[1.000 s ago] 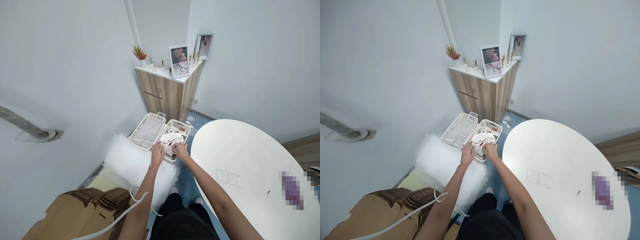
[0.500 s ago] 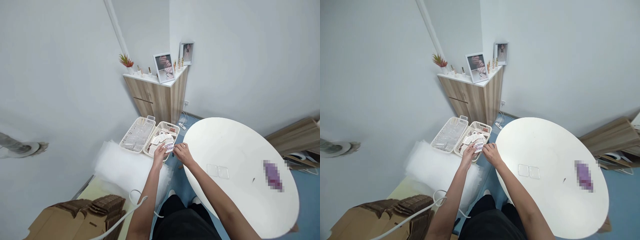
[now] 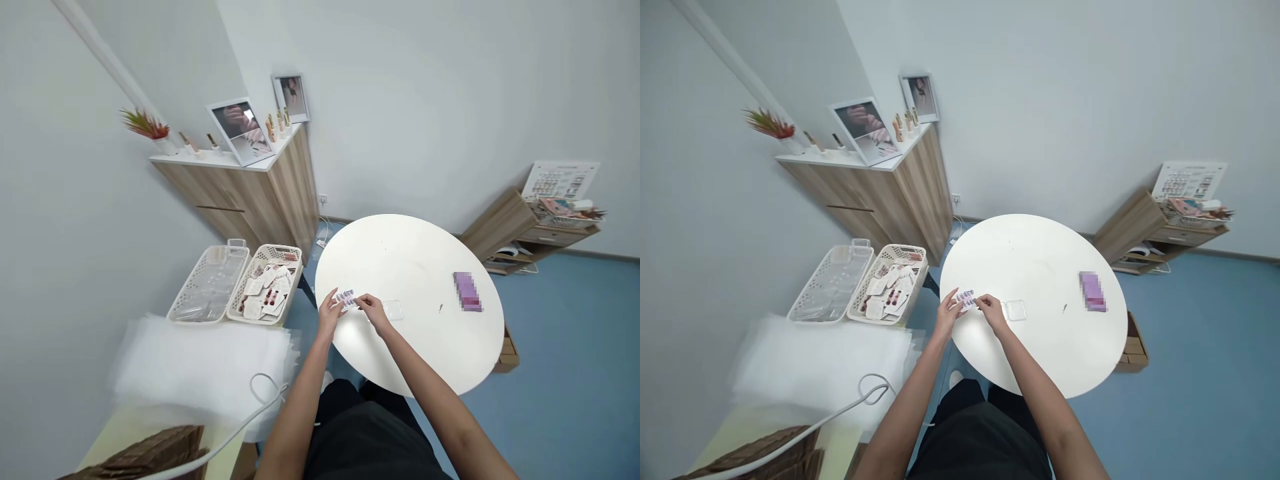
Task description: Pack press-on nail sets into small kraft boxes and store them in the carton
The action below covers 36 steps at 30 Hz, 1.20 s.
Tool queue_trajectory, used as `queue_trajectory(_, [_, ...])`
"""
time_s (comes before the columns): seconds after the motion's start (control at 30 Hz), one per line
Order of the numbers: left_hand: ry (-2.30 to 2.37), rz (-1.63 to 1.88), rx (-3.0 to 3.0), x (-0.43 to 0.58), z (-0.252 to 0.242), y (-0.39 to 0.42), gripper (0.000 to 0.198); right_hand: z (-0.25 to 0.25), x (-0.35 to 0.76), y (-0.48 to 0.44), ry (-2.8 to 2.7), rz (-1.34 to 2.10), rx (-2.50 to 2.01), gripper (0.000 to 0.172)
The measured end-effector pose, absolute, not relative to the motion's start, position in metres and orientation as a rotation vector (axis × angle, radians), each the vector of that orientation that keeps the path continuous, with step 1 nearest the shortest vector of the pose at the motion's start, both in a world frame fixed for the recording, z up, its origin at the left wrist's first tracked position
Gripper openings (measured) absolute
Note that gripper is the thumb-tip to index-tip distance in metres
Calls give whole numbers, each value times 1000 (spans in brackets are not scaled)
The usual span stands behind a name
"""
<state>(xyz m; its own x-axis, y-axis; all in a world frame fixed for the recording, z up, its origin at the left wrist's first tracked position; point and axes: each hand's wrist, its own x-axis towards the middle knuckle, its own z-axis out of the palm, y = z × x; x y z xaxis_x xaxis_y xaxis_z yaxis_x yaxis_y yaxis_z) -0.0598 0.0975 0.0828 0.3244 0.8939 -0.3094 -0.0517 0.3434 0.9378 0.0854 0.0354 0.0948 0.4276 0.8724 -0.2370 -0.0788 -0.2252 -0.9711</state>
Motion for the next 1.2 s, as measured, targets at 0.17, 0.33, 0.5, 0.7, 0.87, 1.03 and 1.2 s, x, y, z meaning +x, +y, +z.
queue_trajectory(0.17, [1234,712,1195,-25,69,68,63,84,117,2,-586,1018,-1583,39])
queue_trajectory(0.33, [1347,627,1286,12,67,42,67,75,129,-24,-613,957,-1580,33])
queue_trajectory(0.5, [1420,640,1461,39,58,29,60,57,136,-39,-688,980,-1597,30])
queue_trajectory(0.7, [1271,656,1892,41,36,39,58,40,166,-51,-786,987,-1688,24])
queue_trajectory(0.87, [964,440,2305,31,15,59,54,35,198,-62,-728,922,-1826,25])
queue_trajectory(1.03, [803,244,2460,30,1,75,55,33,213,-68,-683,925,-1854,25])
queue_trajectory(1.2, [804,159,2476,33,-2,83,52,30,218,-68,-679,908,-1873,26])
